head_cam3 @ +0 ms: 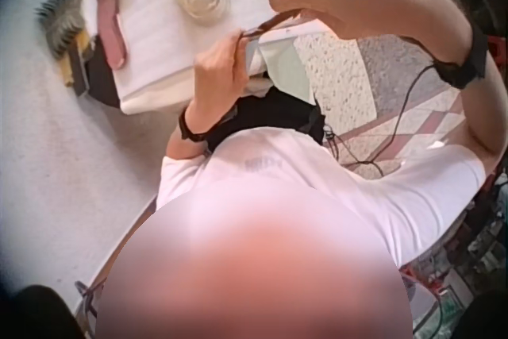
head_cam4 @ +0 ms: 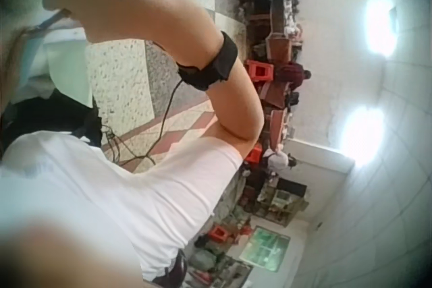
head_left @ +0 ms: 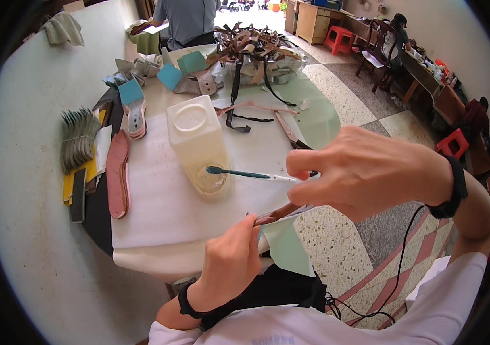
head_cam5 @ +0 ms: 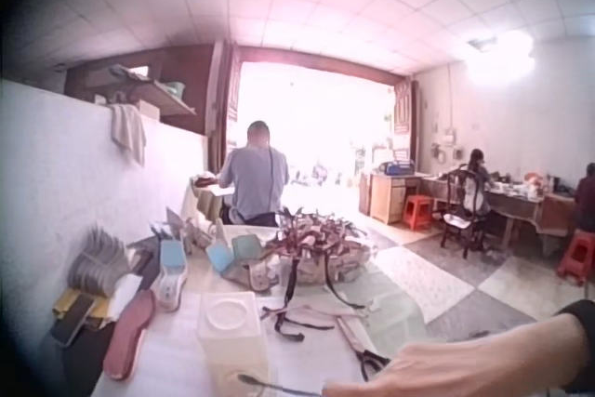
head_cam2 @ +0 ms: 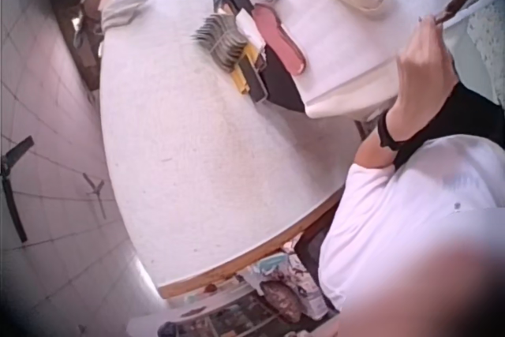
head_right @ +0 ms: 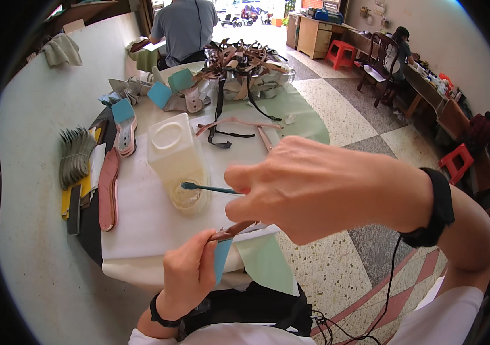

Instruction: The person peels a pink strip from a shoe insole, applies adhesive to the edges of another insole with a brush, and then presses a brown leather strap onto the glued perimeter.

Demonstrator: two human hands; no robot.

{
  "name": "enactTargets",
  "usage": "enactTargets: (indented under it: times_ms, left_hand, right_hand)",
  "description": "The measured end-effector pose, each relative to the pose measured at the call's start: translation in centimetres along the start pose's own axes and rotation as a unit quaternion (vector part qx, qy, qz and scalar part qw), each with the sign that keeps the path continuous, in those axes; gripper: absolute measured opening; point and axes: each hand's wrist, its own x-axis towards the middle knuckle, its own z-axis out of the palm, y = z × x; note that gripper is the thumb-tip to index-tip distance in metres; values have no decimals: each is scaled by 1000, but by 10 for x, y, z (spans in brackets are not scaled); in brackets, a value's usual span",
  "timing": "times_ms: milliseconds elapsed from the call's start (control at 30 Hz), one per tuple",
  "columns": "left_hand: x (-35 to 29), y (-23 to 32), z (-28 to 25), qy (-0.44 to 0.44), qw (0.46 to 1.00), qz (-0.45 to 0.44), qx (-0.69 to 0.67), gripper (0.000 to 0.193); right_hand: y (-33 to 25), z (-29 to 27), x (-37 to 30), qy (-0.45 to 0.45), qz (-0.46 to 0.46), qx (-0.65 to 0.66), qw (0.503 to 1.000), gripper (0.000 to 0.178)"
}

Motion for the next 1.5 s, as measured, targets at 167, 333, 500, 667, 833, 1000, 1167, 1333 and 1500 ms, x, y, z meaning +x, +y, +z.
enactTargets:
  times_ms: [167,333,500,667,833,1000,1167,1333,1500]
  left_hand:
    - [-2,1,-9,6,1000,-14,-6,14]
    - [-5,-3,-12,17,1000,-2,-7,14]
    - [0,-1,-12,13,1000,4,-15,13]
    - [2,-4,-13,18,1000,-6,-17,12]
    - [8,-3,-13,12,999,-13,-30,12]
    - [4,-2,-11,22,1000,-14,-10,10]
    - [4,-5,-11,15,1000,2,-21,11]
    - [6,-2,-12,5,999,-15,-36,11]
    - [9,-3,-7,8,999,-8,-38,12]
  right_hand:
    - [-7,6,-7,32,-5,-24,999,10]
    - [-6,11,-11,51,-12,-38,998,7]
    - [-7,14,-18,67,-6,-48,997,8]
    - [-3,23,-19,85,-17,-66,994,12]
    - [-2,26,-22,110,-22,-78,991,13]
    - [-2,31,-25,126,-34,-44,990,13]
    - [0,33,-27,131,-58,-91,985,10]
    - [-1,35,-31,131,-51,-95,985,10]
    - [1,35,-34,143,-49,-95,984,10]
